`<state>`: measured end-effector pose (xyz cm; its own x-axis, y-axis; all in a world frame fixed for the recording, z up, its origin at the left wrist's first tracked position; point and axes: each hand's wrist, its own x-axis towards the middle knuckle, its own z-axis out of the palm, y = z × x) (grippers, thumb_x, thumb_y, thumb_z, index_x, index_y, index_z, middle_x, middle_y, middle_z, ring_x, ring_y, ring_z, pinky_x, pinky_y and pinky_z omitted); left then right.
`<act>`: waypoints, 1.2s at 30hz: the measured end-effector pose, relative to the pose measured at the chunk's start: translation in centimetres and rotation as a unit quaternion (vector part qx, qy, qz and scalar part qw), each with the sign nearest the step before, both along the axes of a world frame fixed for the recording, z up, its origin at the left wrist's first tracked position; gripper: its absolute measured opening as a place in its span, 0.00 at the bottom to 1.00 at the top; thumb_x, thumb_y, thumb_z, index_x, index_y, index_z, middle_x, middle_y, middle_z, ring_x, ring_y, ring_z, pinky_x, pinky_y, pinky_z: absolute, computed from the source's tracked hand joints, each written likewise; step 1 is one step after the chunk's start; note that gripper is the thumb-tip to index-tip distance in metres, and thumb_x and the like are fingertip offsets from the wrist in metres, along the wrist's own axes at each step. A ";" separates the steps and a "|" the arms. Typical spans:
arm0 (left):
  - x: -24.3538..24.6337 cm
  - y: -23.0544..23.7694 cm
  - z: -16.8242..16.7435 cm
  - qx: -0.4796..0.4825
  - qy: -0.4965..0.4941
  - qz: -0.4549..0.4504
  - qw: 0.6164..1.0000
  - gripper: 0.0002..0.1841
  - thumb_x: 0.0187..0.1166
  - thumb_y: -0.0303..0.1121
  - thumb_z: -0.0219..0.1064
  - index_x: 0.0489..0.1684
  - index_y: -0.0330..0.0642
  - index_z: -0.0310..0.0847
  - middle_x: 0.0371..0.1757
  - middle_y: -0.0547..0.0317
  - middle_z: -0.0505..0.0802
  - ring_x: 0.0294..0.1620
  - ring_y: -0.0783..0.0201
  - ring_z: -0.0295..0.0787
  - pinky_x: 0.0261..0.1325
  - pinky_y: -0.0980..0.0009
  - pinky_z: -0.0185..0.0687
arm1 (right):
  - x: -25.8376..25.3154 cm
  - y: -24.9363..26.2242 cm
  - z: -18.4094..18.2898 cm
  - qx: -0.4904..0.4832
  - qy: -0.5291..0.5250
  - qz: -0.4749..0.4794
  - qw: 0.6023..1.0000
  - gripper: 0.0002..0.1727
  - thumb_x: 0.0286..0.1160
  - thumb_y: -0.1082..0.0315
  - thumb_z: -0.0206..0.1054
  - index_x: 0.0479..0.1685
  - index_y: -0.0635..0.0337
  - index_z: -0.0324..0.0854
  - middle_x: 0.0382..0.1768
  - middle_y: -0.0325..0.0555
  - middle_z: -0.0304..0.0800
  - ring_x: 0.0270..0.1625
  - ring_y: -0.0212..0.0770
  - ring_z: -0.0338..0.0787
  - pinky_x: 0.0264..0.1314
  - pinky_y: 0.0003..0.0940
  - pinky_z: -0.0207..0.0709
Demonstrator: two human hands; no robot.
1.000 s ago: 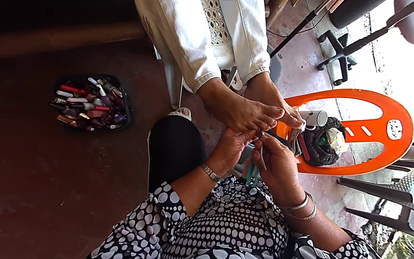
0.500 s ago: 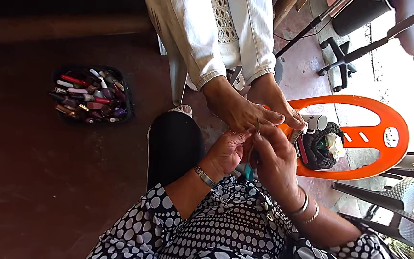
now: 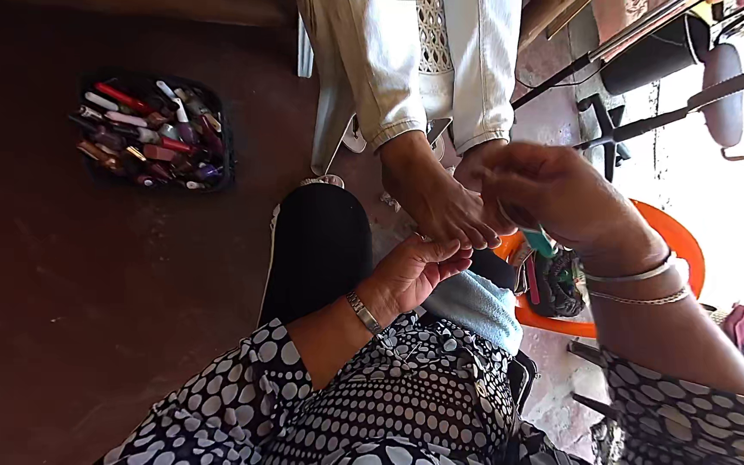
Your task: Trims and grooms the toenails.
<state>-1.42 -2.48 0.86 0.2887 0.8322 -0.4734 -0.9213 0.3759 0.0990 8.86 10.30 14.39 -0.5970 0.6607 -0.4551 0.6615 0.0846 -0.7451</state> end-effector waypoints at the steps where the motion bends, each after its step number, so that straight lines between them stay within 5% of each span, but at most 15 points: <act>1: 0.0 0.0 -0.1 0.005 -0.003 0.000 1.000 0.10 0.84 0.17 0.56 0.51 0.39 0.78 0.43 0.52 0.93 0.40 0.64 0.94 0.51 0.70 0.92 | 0.1 0.1 0.6 -0.034 -0.042 0.064 0.997 0.11 0.85 0.73 0.59 0.59 0.64 0.82 0.23 0.35 0.85 0.18 0.24 0.80 0.19 0.20 0.76; 4: 0.1 0.1 -0.2 -0.002 -0.009 -0.002 1.000 0.10 0.83 0.16 0.56 0.51 0.41 0.77 0.41 0.54 0.92 0.38 0.65 0.93 0.49 0.71 0.91 | 0.1 0.4 1.4 -0.125 -0.161 0.167 0.965 0.11 0.86 0.73 0.61 0.57 0.63 0.88 0.22 0.36 0.86 0.17 0.23 0.78 0.19 0.18 0.72; 8: 0.1 0.0 -0.2 -0.009 -0.010 0.001 1.000 0.10 0.83 0.16 0.56 0.50 0.41 0.76 0.39 0.55 0.91 0.36 0.65 0.93 0.48 0.71 0.92 | -0.1 1.0 1.4 -0.173 -0.246 0.167 0.939 0.13 0.88 0.72 0.60 0.58 0.62 0.90 0.22 0.38 0.88 0.16 0.24 0.78 0.18 0.17 0.70; 18: 0.1 0.0 -0.7 0.026 -0.008 0.001 1.000 0.09 0.85 0.18 0.54 0.46 0.42 0.78 0.36 0.57 0.91 0.35 0.67 0.92 0.48 0.71 0.91 | 0.6 1.4 1.1 -0.194 -0.246 0.161 0.936 0.16 0.86 0.76 0.60 0.64 0.62 0.88 0.28 0.41 0.93 0.17 0.26 0.80 0.20 0.19 0.74; 36: 0.3 0.1 -1.0 0.044 0.013 0.000 0.999 0.10 0.85 0.17 0.53 0.46 0.43 0.77 0.35 0.58 0.91 0.36 0.67 0.92 0.51 0.71 0.90 | 0.4 1.8 0.9 -0.213 -0.250 0.172 0.929 0.14 0.87 0.74 0.61 0.60 0.63 0.90 0.21 0.40 0.87 0.16 0.25 0.79 0.20 0.18 0.73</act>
<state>-1.15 -2.39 -0.15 0.2768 0.8708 -0.4062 -0.9182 0.3644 0.1554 9.25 12.08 15.24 -0.3826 0.1661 -0.9088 0.9225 0.1223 -0.3661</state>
